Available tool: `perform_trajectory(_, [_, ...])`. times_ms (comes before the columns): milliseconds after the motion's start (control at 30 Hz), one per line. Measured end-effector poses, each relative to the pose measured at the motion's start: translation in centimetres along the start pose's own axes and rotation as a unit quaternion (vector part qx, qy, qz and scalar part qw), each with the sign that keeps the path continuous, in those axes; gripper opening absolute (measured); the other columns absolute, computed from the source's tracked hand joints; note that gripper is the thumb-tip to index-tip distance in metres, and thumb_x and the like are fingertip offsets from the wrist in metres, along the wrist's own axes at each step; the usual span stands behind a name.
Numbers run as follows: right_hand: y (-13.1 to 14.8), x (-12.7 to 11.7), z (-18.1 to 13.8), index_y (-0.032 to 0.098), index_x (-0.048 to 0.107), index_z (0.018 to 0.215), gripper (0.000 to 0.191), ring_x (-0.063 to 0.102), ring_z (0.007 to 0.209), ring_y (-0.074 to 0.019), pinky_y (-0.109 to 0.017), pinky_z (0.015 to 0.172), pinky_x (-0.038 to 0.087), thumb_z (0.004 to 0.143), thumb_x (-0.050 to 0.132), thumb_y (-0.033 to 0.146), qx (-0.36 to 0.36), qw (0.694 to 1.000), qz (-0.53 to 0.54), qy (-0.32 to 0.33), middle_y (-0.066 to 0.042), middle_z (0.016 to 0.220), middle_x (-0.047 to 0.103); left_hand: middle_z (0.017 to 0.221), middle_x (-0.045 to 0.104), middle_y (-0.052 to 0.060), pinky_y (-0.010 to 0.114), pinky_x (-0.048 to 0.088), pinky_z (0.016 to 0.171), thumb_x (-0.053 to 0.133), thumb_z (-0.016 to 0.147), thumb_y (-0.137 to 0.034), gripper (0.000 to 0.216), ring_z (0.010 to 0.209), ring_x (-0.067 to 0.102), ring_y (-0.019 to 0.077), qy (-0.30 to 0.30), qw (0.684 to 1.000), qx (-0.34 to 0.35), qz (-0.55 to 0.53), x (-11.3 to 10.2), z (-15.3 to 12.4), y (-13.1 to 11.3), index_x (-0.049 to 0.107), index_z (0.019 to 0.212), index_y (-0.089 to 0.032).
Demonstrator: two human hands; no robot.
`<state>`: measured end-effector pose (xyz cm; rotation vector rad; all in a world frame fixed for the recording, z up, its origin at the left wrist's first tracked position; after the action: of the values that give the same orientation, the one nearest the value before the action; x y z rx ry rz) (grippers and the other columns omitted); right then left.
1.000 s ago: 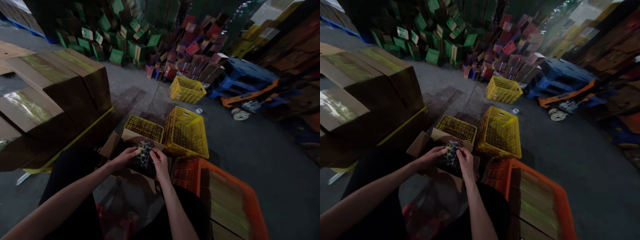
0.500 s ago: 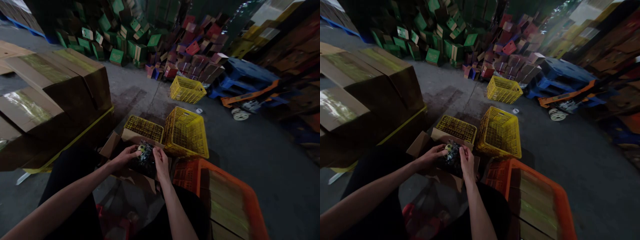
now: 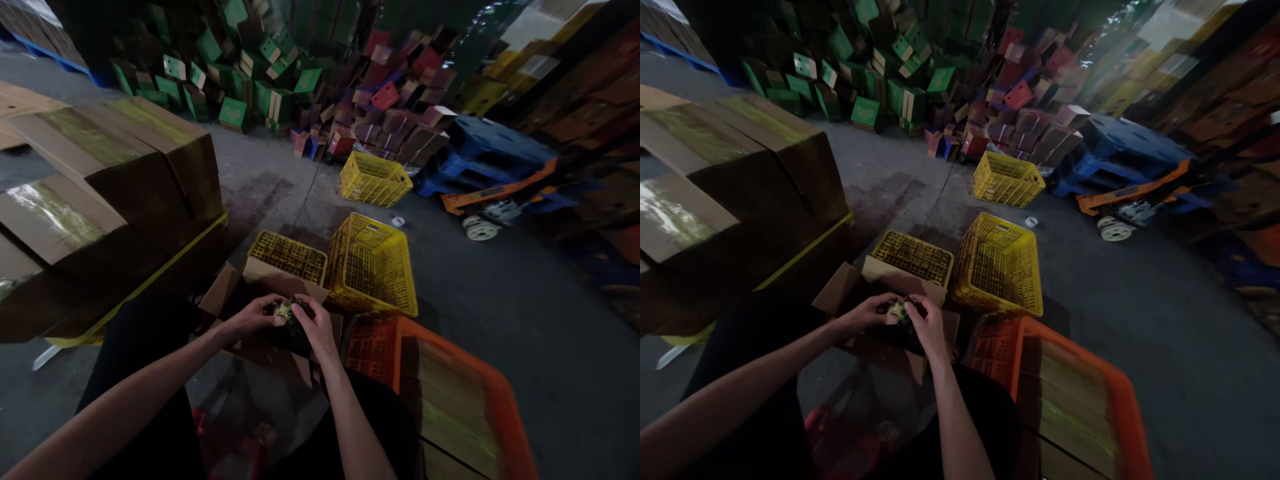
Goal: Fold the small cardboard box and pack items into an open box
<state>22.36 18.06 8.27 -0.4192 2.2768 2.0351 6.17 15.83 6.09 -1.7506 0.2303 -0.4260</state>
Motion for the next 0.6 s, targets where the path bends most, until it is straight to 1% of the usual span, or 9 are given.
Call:
perform_trajectory(100, [0.0, 0.3, -0.1, 0.023, 0.075, 0.098, 0.031, 0.069, 0.09, -0.025, -0.033, 0.08, 0.052, 0.082, 0.069, 0.049, 0.003, 1.0, 0.0, 0.019, -0.004, 0.096, 0.077, 0.116, 0.066, 0.008, 0.034, 0.045, 0.089, 0.078, 0.075, -0.041, 0.058, 0.104, 0.06, 0.0256, 0.01, 1.0, 0.005, 0.016, 0.0, 0.3, 0.5, 0.062, 0.126, -0.019])
perform_trajectory(200, [0.0, 0.0, -0.1, 0.022, 0.075, 0.09, 0.029, 0.067, 0.082, -0.0234, -0.031, 0.075, 0.05, 0.082, 0.068, 0.049, -0.005, 1.0, -0.006, -0.001, -0.003, 0.087, 0.076, 0.118, 0.067, 0.009, 0.036, 0.046, 0.09, 0.077, 0.077, -0.043, 0.057, 0.105, 0.061, 0.0267, 0.017, 1.0, 0.003, 0.015, 0.1, 0.4, 0.7, 0.063, 0.127, -0.019])
perform_trajectory(300, [-0.3, -0.5, 0.0, 0.022, 0.075, 0.087, 0.03, 0.064, 0.077, -0.022, -0.029, 0.07, 0.047, 0.081, 0.068, 0.05, 0.003, 0.999, -0.006, -0.031, -0.003, 0.083, 0.074, 0.12, 0.067, 0.01, 0.037, 0.047, 0.092, 0.077, 0.077, -0.044, 0.059, 0.108, 0.061, 0.0283, 0.011, 1.0, -0.004, 0.01, 0.1, 0.4, 0.5, 0.062, 0.128, -0.019])
perform_trajectory(433, [-0.9, -1.0, -0.1, 0.021, 0.073, 0.086, 0.034, 0.06, 0.07, -0.0198, -0.028, 0.065, 0.044, 0.08, 0.068, 0.054, 0.034, 0.997, 0.022, -0.062, -0.002, 0.078, 0.071, 0.125, 0.066, 0.012, 0.039, 0.046, 0.096, 0.082, 0.072, -0.041, 0.069, 0.115, 0.059, 0.0304, -0.005, 1.0, -0.004, -0.005, -0.1, 0.4, 0.3, 0.059, 0.132, -0.019])
perform_trajectory(533, [-1.0, -1.3, -0.1, 0.02, 0.073, 0.087, 0.036, 0.06, 0.071, -0.0202, -0.028, 0.065, 0.044, 0.079, 0.068, 0.056, 0.041, 0.996, 0.035, -0.076, -0.003, 0.08, 0.071, 0.128, 0.064, 0.013, 0.039, 0.045, 0.099, 0.085, 0.069, -0.037, 0.072, 0.119, 0.058, 0.0309, -0.005, 1.0, -0.003, -0.017, -0.2, 0.5, 0.4, 0.058, 0.134, -0.018])
perform_trajectory(600, [-1.1, -1.4, -0.1, 0.02, 0.073, 0.088, 0.037, 0.06, 0.072, -0.0205, -0.028, 0.065, 0.045, 0.079, 0.068, 0.056, 0.036, 0.995, 0.041, -0.083, -0.003, 0.081, 0.072, 0.127, 0.065, 0.013, 0.04, 0.045, 0.099, 0.085, 0.069, -0.037, 0.071, 0.118, 0.058, 0.0311, -0.01, 1.0, 0.001, -0.016, -0.4, 0.5, 0.4, 0.059, 0.133, -0.017])
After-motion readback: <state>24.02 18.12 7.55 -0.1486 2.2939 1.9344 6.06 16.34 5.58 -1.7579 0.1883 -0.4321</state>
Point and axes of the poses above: each hand's wrist, its own z-axis towards the middle knuckle, its own x-axis out of the palm, y = z × x, the point moved 8 cm from there along z, towards the middle knuckle
